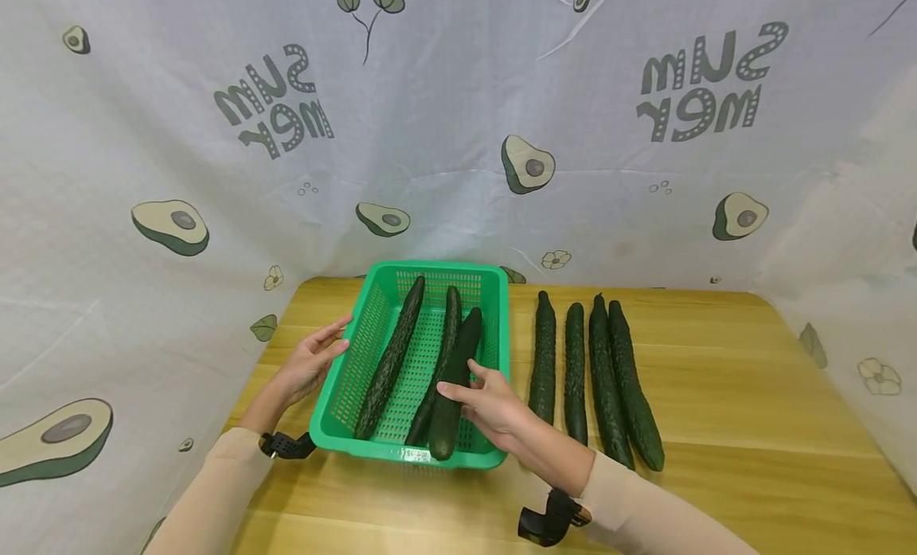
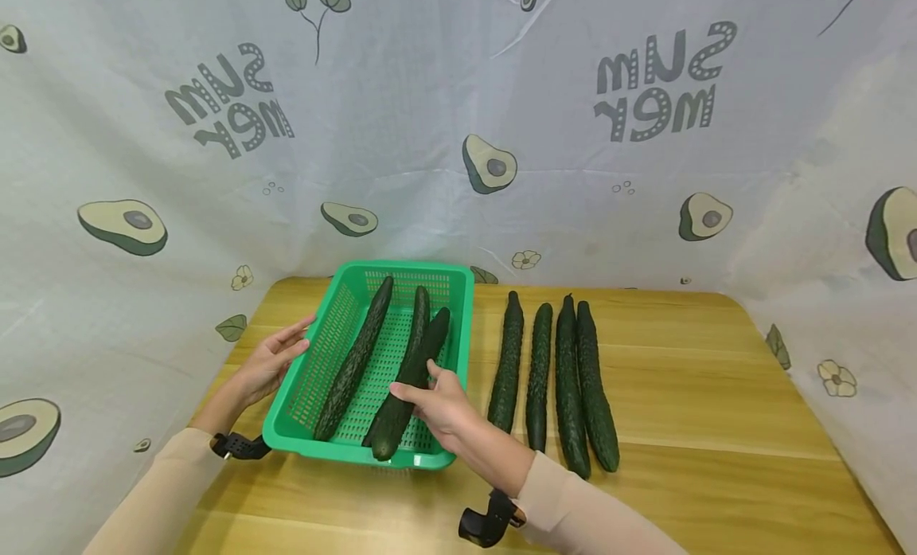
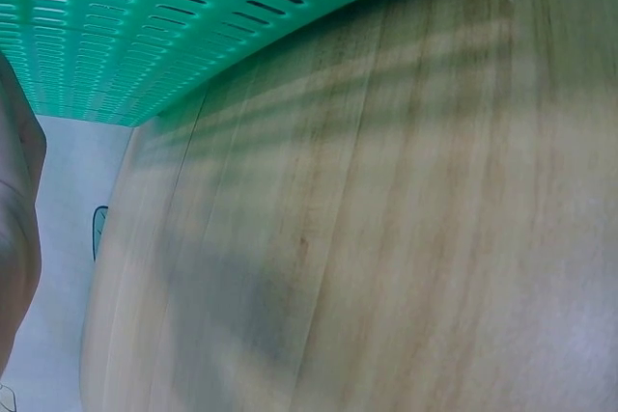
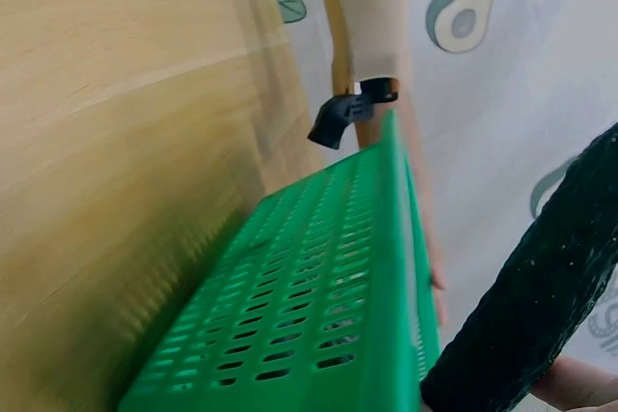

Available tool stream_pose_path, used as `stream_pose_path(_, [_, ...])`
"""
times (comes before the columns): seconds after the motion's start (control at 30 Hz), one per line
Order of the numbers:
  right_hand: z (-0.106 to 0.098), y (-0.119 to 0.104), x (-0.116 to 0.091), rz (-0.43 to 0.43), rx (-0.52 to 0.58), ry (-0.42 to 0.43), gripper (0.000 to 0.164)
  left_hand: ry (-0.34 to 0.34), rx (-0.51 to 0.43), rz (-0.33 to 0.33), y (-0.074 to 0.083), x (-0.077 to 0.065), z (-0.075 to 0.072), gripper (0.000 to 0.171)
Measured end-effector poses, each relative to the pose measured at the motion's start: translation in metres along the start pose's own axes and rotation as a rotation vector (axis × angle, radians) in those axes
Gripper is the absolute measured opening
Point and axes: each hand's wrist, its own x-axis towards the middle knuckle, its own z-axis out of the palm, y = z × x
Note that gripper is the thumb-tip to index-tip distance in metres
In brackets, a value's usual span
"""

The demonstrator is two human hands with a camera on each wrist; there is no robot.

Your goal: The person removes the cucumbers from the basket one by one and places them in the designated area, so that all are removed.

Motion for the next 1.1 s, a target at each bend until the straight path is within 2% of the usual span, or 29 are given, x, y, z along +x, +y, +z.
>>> stream_pose_path(0.17, [0.0,-0.005,-0.001,-0.033,-0.025,-0.014,0.086,0.004,-0.001,0.0,0.001,-0.001,0.0,0.063])
stream_pose_path(0.43, [-0.005,-0.012,-0.001,-0.059,0.014,-0.055,0.083,0.001,-0.019,-0.003,0.002,-0.002,0.001,0.063])
stream_pose_path(0.63, [-0.015,-0.017,-0.001,-0.082,0.02,-0.1,0.082,0.003,-0.019,-0.001,0.001,-0.002,0.001,0.063])
stream_pose_path(1.1, [-0.046,-0.032,-0.007,-0.131,-0.053,-0.106,0.083,-0.001,-0.025,0.004,0.001,-0.002,0.001,0.063])
